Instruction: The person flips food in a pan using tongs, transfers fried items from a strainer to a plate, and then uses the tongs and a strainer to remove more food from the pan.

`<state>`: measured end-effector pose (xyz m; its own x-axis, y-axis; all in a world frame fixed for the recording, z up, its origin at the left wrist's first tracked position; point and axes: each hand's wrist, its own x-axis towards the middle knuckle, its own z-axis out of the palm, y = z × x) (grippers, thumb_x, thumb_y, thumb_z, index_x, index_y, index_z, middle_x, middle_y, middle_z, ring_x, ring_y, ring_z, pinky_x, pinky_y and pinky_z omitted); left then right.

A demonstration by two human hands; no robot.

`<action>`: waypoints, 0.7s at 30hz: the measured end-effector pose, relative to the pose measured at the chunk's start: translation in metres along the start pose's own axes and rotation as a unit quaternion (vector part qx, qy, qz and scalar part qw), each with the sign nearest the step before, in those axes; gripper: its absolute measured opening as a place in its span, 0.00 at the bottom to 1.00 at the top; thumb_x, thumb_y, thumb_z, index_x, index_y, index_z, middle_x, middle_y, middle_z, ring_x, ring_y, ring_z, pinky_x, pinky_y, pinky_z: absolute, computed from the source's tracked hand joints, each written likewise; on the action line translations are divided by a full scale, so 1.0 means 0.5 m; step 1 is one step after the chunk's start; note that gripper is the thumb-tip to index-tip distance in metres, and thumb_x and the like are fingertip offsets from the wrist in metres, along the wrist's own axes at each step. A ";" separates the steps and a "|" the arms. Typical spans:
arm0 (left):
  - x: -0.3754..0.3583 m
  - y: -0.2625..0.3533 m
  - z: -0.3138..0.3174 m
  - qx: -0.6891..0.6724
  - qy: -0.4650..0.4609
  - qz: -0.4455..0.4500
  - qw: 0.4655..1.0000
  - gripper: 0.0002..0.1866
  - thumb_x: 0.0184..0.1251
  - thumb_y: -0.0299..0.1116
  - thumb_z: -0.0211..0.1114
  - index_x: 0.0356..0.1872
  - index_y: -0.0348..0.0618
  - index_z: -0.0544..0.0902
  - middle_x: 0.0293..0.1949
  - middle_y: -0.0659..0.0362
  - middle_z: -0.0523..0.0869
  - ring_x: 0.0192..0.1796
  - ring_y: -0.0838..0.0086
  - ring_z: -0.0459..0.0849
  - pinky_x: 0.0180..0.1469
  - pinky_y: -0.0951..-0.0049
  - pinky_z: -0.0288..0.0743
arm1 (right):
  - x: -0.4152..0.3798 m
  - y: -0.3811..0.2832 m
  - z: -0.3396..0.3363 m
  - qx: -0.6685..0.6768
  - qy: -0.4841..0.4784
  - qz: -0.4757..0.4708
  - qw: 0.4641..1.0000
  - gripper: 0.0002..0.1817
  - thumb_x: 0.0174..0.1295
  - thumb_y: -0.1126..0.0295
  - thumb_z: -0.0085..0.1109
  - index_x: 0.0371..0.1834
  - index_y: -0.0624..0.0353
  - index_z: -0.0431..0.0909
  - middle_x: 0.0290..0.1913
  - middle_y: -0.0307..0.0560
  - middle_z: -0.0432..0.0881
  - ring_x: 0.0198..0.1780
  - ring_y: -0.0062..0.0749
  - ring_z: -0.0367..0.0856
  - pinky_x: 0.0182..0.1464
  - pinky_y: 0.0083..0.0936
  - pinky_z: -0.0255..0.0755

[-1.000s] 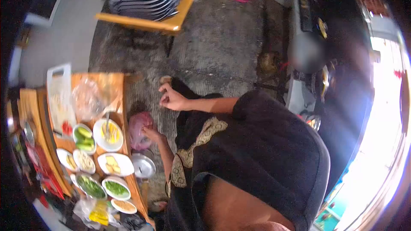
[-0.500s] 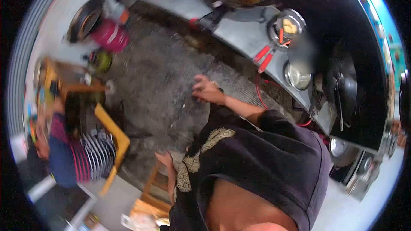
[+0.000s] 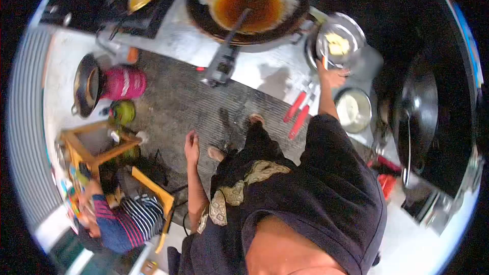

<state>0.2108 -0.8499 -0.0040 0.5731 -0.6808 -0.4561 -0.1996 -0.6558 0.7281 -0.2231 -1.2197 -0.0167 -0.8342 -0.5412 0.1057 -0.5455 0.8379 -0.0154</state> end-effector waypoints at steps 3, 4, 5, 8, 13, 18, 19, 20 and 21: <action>0.005 0.024 -0.032 0.037 0.009 0.001 0.999 0.20 0.62 0.40 0.52 0.52 0.40 0.71 0.44 0.52 0.79 0.47 0.66 0.78 0.49 0.71 0.69 | 0.022 0.015 0.059 0.052 0.008 0.018 0.998 0.75 0.16 0.25 0.61 0.65 0.69 0.41 0.46 0.55 0.66 0.46 0.43 0.67 0.46 0.41 0.66; 0.008 -0.022 -0.027 0.044 -0.013 -0.010 0.999 0.20 0.62 0.41 0.52 0.52 0.40 0.71 0.44 0.51 0.79 0.48 0.64 0.78 0.49 0.71 0.68 | 0.034 0.020 0.070 0.019 -0.007 0.008 1.000 0.74 0.16 0.24 0.59 0.64 0.71 0.45 0.48 0.56 0.66 0.46 0.41 0.69 0.46 0.38 0.66; 0.015 -0.046 -0.019 0.049 -0.040 -0.015 0.998 0.21 0.61 0.42 0.51 0.51 0.40 0.72 0.44 0.50 0.79 0.48 0.63 0.77 0.50 0.70 0.68 | 0.055 0.037 0.077 0.012 -0.058 -0.032 0.998 0.73 0.18 0.24 0.58 0.62 0.73 0.48 0.51 0.58 0.67 0.48 0.42 0.71 0.47 0.35 0.67; 0.035 -0.256 0.000 0.082 -0.164 -0.157 0.970 0.23 0.59 0.45 0.51 0.51 0.40 0.71 0.47 0.48 0.78 0.50 0.53 0.75 0.52 0.64 0.66 | 0.090 0.051 0.078 0.069 -0.141 -0.050 0.986 0.66 0.23 0.33 0.67 0.61 0.70 0.48 0.55 0.64 0.64 0.56 0.51 0.66 0.55 0.38 0.64; 0.014 -0.262 -0.107 0.062 -0.151 -0.080 0.983 0.25 0.56 0.47 0.52 0.49 0.40 0.71 0.38 0.50 0.80 0.44 0.61 0.77 0.47 0.69 0.68 | 0.085 0.128 0.068 0.317 -0.082 -0.141 0.934 0.54 0.34 0.41 0.68 0.57 0.71 0.55 0.48 0.63 0.71 0.50 0.47 0.72 0.51 0.36 0.67; 0.214 -0.374 -0.154 0.092 -0.108 -0.148 0.979 0.18 0.55 0.44 0.51 0.35 0.38 0.76 0.29 0.51 0.80 0.34 0.66 0.77 0.39 0.68 0.69 | -0.026 0.131 -0.142 0.462 -0.078 -0.284 0.836 0.37 0.54 0.60 0.60 0.60 0.72 0.53 0.53 0.59 0.69 0.53 0.40 0.69 0.56 0.30 0.60; 0.240 -0.317 -0.186 0.094 -0.077 -0.128 0.984 0.17 0.55 0.43 0.51 0.31 0.37 0.76 0.27 0.51 0.80 0.32 0.65 0.77 0.37 0.67 0.69 | -0.092 0.097 -0.236 0.438 -0.020 -0.348 0.829 0.35 0.57 0.63 0.57 0.60 0.73 0.54 0.56 0.60 0.67 0.56 0.42 0.67 0.59 0.32 0.57; 0.256 -0.245 -0.225 0.099 -0.058 -0.117 0.987 0.17 0.55 0.43 0.51 0.28 0.37 0.76 0.26 0.50 0.79 0.30 0.64 0.77 0.35 0.66 0.69 | -0.192 0.031 -0.367 0.449 -0.085 -0.315 0.832 0.34 0.57 0.63 0.57 0.61 0.72 0.54 0.60 0.62 0.62 0.59 0.41 0.64 0.60 0.31 0.57; 0.274 -0.187 -0.261 0.103 -0.046 -0.112 0.987 0.17 0.56 0.42 0.50 0.25 0.37 0.76 0.25 0.50 0.79 0.28 0.63 0.77 0.34 0.64 0.68 | -0.214 -0.014 -0.403 0.417 -0.047 -0.375 0.827 0.33 0.57 0.63 0.57 0.60 0.71 0.56 0.60 0.61 0.62 0.59 0.42 0.63 0.60 0.30 0.57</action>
<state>0.4116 -0.8396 -0.0677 0.5488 -0.5314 -0.6454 -0.2380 -0.8393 0.4887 -0.1138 -1.1536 0.1722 -0.2169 -0.9222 0.3201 -0.7457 -0.0552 -0.6640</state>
